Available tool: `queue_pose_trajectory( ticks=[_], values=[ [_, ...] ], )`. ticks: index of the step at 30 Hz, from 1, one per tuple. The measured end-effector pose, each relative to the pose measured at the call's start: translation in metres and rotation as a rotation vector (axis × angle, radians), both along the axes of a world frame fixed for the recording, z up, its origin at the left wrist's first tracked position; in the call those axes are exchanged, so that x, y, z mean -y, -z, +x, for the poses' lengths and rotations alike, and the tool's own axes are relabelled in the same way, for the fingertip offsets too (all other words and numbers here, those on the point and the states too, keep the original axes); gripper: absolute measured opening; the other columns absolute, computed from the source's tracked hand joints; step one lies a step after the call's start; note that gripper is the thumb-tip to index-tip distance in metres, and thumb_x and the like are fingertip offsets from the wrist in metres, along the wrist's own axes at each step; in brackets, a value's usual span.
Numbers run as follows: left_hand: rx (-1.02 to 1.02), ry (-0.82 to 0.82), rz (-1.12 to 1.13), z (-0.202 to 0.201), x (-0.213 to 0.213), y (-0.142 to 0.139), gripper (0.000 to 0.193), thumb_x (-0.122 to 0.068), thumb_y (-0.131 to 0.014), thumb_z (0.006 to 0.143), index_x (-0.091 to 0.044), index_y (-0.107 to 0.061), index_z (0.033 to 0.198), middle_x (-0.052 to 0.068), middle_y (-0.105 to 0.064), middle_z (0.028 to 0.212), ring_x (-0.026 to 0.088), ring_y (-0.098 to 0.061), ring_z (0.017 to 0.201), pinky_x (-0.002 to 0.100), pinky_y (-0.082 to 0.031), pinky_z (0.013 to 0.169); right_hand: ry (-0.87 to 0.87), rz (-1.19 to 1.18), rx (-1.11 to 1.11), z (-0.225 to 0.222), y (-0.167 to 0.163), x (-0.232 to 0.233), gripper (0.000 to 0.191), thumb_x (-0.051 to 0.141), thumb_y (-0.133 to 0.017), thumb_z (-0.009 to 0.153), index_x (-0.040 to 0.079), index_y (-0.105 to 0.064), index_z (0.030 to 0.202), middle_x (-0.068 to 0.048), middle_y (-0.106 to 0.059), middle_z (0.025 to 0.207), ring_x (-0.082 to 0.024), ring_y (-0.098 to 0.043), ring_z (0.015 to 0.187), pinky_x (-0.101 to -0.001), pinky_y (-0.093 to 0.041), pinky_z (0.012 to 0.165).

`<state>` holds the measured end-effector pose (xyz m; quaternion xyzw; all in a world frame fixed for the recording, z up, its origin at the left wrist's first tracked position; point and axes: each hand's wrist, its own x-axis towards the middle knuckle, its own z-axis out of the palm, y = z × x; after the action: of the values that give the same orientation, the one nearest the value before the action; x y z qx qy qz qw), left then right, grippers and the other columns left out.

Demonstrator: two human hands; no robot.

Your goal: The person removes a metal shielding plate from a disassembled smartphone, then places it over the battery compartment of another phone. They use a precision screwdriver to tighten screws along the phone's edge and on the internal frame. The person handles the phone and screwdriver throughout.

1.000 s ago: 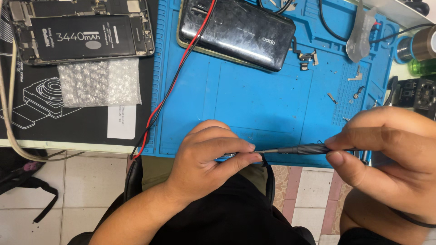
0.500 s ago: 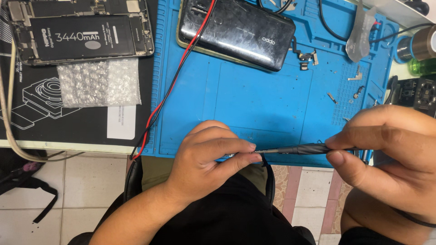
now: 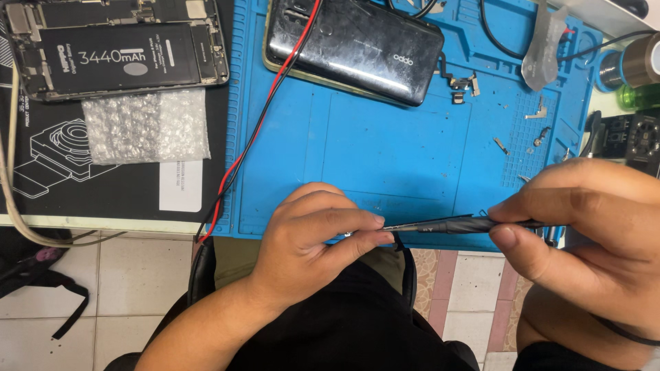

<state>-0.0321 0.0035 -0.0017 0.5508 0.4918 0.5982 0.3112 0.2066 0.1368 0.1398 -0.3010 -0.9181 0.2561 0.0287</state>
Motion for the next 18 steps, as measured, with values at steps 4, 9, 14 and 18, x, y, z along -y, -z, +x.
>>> queue_pose_trajectory(
  ticks=[4, 9, 14, 18],
  values=[
    [0.006, 0.004, -0.004, -0.0002, 0.0003, -0.0001, 0.02, -0.018, -0.089, 0.082, -0.012, -0.075, 0.094, -0.002, -0.073, 0.084, 0.014, -0.068, 0.079, 0.028, -0.051, 0.072, -0.016, 0.025, 0.011, 0.0007, -0.0021, 0.0008, 0.027, 0.021, -0.081, 0.081, 0.006, -0.072, 0.102, -0.006, -0.071, 0.091, -0.017, -0.069, 0.08, -0.0299, -0.055, 0.073],
    [0.001, -0.001, -0.003, -0.0003, 0.0003, 0.0008, 0.02, -0.019, -0.089, 0.082, -0.011, -0.075, 0.093, -0.001, -0.072, 0.084, 0.013, -0.069, 0.079, 0.028, -0.052, 0.069, -0.016, 0.045, 0.018, 0.0003, -0.0018, 0.0015, 0.029, 0.022, -0.082, 0.08, 0.006, -0.072, 0.102, -0.006, -0.071, 0.09, -0.017, -0.069, 0.08, -0.0303, -0.055, 0.074],
    [0.008, -0.002, -0.013, 0.0003, 0.0004, 0.001, 0.019, -0.019, -0.089, 0.082, -0.011, -0.075, 0.092, -0.001, -0.072, 0.084, 0.013, -0.069, 0.078, 0.027, -0.052, 0.067, -0.003, 0.046, 0.015, -0.0005, -0.0023, 0.0042, 0.028, 0.022, -0.082, 0.08, 0.006, -0.073, 0.102, -0.005, -0.071, 0.09, -0.017, -0.069, 0.08, -0.0301, -0.055, 0.073],
    [0.004, -0.006, -0.024, 0.0005, 0.001, 0.0007, 0.019, -0.018, -0.089, 0.082, -0.011, -0.075, 0.093, 0.0, -0.072, 0.083, 0.012, -0.068, 0.075, 0.026, -0.051, 0.064, -0.03, 0.081, -0.013, -0.0028, -0.0022, 0.0057, 0.028, 0.021, -0.082, 0.079, 0.006, -0.072, 0.1, -0.006, -0.071, 0.089, -0.017, -0.068, 0.079, -0.0311, -0.053, 0.072]
  ],
)
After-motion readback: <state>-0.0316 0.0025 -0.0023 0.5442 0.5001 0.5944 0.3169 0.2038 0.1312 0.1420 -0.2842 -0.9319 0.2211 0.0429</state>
